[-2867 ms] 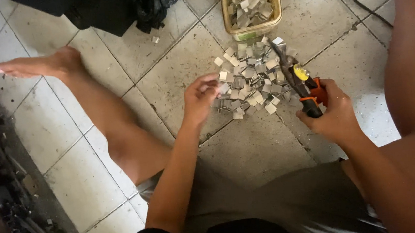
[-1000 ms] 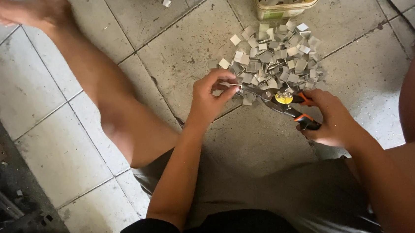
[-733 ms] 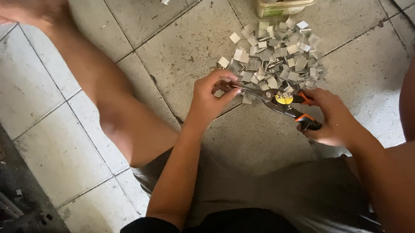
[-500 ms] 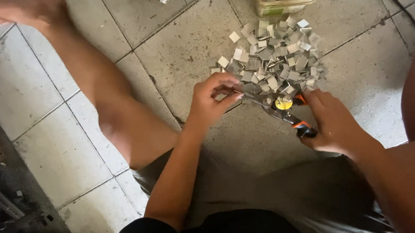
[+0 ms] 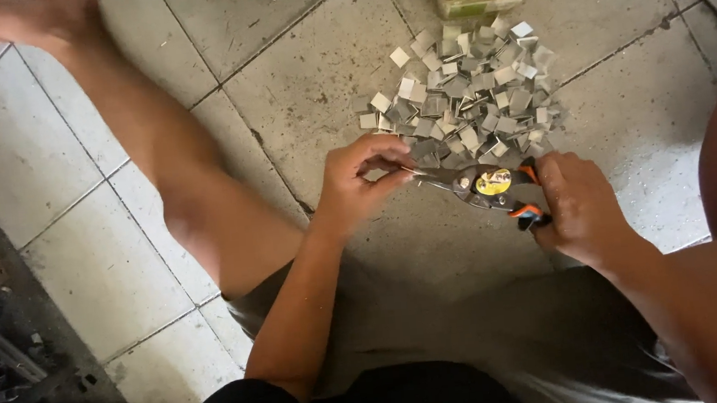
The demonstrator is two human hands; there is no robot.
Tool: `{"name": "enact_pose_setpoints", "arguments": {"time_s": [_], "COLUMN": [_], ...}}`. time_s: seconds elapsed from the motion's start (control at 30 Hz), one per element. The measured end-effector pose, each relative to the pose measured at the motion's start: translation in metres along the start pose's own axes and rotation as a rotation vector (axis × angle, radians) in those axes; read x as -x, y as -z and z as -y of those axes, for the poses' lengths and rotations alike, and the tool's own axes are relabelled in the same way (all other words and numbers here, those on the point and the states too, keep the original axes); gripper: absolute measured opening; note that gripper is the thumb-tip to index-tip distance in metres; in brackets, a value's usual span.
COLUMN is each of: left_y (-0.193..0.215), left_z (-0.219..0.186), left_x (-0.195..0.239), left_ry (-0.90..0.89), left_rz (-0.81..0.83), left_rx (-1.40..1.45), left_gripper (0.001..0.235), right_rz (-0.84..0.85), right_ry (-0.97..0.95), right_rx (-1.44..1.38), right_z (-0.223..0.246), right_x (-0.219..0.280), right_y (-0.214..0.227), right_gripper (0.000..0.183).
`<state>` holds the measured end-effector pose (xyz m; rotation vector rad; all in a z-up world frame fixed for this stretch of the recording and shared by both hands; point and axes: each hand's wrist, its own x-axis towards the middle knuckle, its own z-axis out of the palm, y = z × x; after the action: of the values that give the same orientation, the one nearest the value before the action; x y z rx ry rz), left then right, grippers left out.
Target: A person sitting on the floor uses pliers to trim or cut small square metal pieces from a pile.
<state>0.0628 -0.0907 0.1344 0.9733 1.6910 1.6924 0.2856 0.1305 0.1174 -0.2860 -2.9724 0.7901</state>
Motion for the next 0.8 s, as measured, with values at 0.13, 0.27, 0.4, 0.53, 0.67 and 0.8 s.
{"name": "enact_pose_setpoints", "arguments": {"time_s": [0.13, 0.27, 0.4, 0.53, 0.67, 0.8], "left_y": [-0.002, 0.000, -0.004, -0.006, -0.009, -0.024], "left_z": [0.007, 0.005, 0.009, 0.011, 0.015, 0.000], "left_x": [-0.001, -0.002, -0.002, -0.001, -0.012, -0.064], "left_ry": [-0.044, -0.006, -0.004, 0.007, 0.031, -0.094], "left_rz": [-0.005, -0.016, -0.001, 0.008, -0.009, -0.042], "left_rx": [0.046, 0.034, 0.021, 0.001, 0.086, -0.031], "left_gripper": [0.043, 0.046, 0.045, 0.045, 0.047, 0.038], "right_rz": [-0.022, -0.027, 0.007, -0.024, 0.038, -0.189], "right_ry": [-0.049, 0.056, 0.077, 0.038, -0.222, -0.301], "right_rx": [-0.046, -0.098, -0.035, -0.046, -0.181, -0.282], "right_z": [-0.010, -0.012, -0.021, -0.018, -0.024, -0.039], "right_x": [0.009, -0.001, 0.005, 0.003, 0.009, 0.004], "right_y": [-0.014, -0.001, -0.014, -0.011, -0.009, -0.004], "right_gripper": [0.038, 0.089, 0.107, 0.067, 0.057, 0.062]}}
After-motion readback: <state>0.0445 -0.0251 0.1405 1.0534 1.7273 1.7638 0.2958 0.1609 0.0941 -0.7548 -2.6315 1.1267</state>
